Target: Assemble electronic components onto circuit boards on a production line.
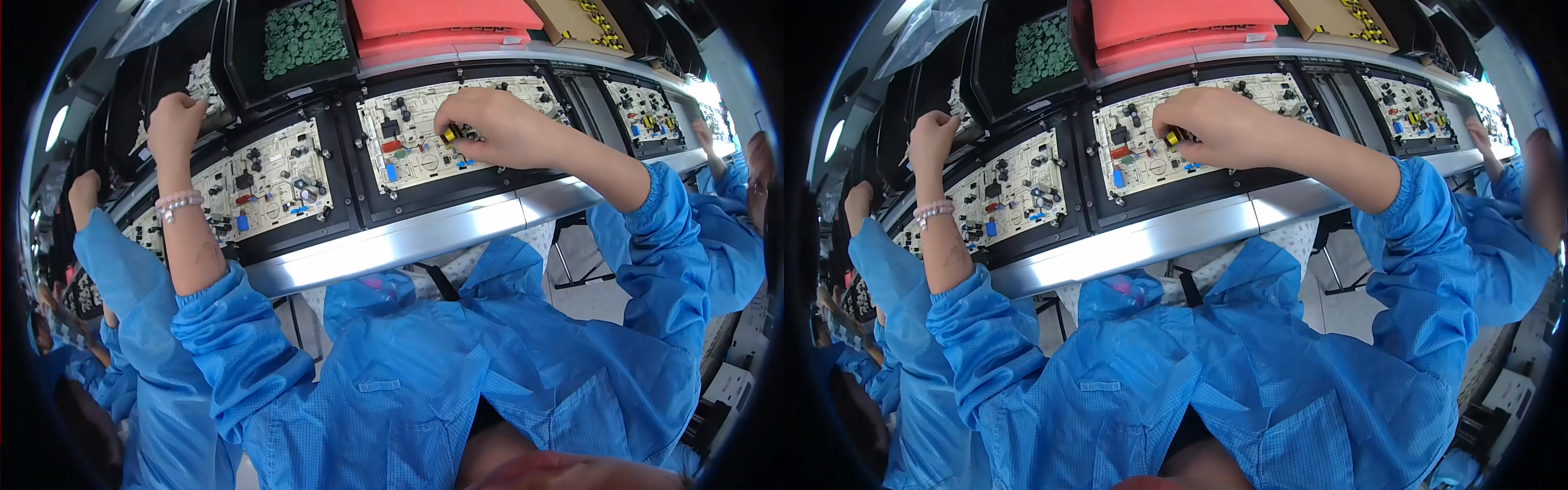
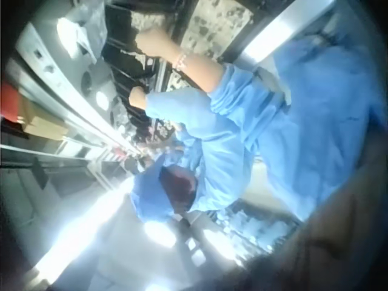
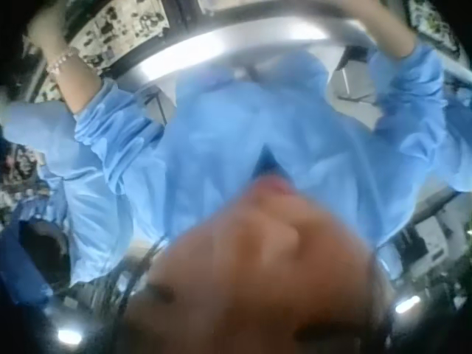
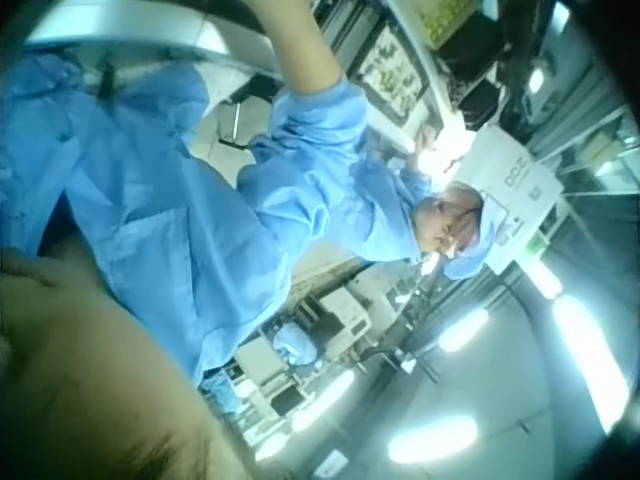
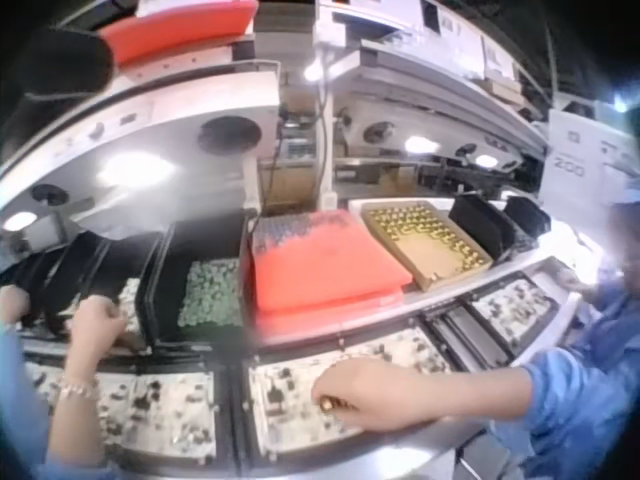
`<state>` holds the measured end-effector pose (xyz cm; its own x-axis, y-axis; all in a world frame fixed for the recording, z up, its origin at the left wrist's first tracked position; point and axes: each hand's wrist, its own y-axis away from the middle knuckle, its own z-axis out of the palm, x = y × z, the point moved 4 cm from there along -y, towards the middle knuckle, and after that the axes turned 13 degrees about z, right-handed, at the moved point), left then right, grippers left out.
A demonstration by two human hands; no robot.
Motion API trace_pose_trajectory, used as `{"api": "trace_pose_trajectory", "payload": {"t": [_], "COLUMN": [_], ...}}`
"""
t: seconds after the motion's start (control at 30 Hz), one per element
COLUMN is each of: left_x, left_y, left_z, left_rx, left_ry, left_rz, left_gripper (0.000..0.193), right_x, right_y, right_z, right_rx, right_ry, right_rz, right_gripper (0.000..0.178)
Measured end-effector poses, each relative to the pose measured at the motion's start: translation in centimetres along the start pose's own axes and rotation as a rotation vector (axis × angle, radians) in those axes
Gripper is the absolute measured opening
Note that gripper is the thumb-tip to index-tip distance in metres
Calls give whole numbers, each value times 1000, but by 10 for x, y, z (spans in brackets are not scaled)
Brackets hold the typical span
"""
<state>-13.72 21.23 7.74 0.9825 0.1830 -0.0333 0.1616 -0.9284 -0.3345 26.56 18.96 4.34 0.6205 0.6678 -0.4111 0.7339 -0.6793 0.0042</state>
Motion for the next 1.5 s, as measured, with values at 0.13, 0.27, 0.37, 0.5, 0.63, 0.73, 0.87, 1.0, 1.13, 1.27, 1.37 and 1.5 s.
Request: {"api": "trace_pose_trajectory", "payload": {"t": [0.13, 0.27, 0.37, 0.5, 0.63, 0.73, 0.87, 1.0, 1.13, 1.27, 1.37, 1.5], "left_x": [8, 2, 4, -1, 5, -9, 5, 8, 17, 29, 23, 40], "left_y": [11, 23, 30, 35, 31, 31, 35, 57, 90, 125, 149, 154], "left_z": [-15, 2, 16, 21, 7, 4, -16, -34, -59, -63, -56, -70], "left_rx": [106, 237, 270, 234, 268, 326, 279, 324, 358, 338, 322, 264], "left_ry": [273, 741, 1022, 1074, 1186, 1246, 1214, 1257, 1248, 1192, 1008, 641], "left_rz": [-46, -8, 88, 5, 3, 69, 101, -18, 45, 42, -13, 76], "left_gripper": [27, 20, 25, 44, 44, 42, 41, 35, 24, 22, 19, 15], "right_x": [1, 5, 9, 6, 9, 4, 15, 13, 34, 91, 111, 184], "right_y": [-2, -2, 11, 12, 8, 15, 29, 24, -4, -61, -116, -142], "right_z": [0, -2, 2, 2, 0, -10, -5, -10, -23, -62, -112, -118], "right_rx": [26, 81, 82, 85, 142, 268, 291, 344, 557, 798, 806, 883], "right_ry": [35, -16, -53, 4, 86, 143, 65, -31, 48, 209, 244, 196], "right_rz": [-25, -57, -22, 17, -146, -186, -147, -169, -100, 57, 9, 236], "right_gripper": [24, 20, 19, 18, 14, 16, 15, 19, 19, 20, 33, 26]}}
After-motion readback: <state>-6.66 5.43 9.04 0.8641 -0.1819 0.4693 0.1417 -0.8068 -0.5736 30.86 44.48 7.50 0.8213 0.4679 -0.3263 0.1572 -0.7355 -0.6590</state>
